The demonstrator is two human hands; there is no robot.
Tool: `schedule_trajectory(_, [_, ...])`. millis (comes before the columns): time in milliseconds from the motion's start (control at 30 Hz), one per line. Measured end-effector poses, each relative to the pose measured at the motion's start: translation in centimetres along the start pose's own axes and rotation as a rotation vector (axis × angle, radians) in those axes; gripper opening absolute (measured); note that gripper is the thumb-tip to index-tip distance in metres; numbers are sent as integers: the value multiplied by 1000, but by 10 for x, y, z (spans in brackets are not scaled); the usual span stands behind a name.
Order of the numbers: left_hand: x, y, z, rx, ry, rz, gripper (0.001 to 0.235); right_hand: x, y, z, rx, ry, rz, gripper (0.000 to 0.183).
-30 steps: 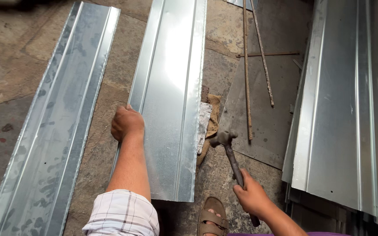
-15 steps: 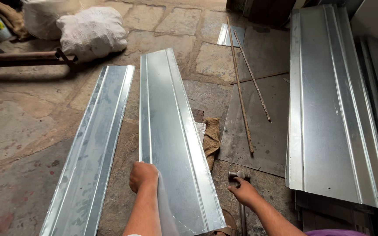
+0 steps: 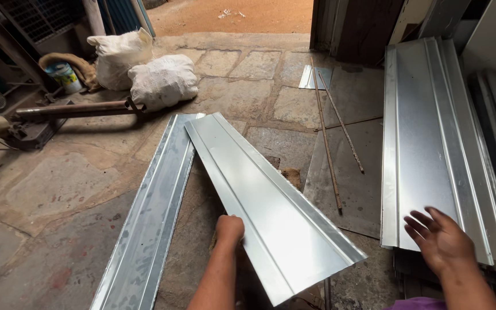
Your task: The person uses a hammer to strike the edges of long metal panels on a stone floor, flattening and securing the seams.
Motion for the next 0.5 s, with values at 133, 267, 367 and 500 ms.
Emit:
schedule_trajectory(133, [19, 55, 47, -35, -154, 211, 32, -53, 53, 7, 221, 129, -94, 36])
schedule_trajectory(267, [46, 139, 114, -174, -256, 751, 29, -62, 107, 0, 368, 82, 240, 38])
schedule_trajectory(367, [69, 185, 149, -204, -363, 905, 32, -30, 141, 8, 435, -91, 385, 43])
schedule_trajectory(500, [101, 222, 216, -238, -384, 985, 40, 53, 164, 27, 282, -267, 660, 72])
Point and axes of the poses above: each hand's wrist, its own z-axis away from the middle knuckle, its own x-axis out of the palm, y = z × x, the point moved 6 cm from there along -z, towards the middle knuckle, and after that the axes turned 15 degrees about x, right-handed, at the moved point
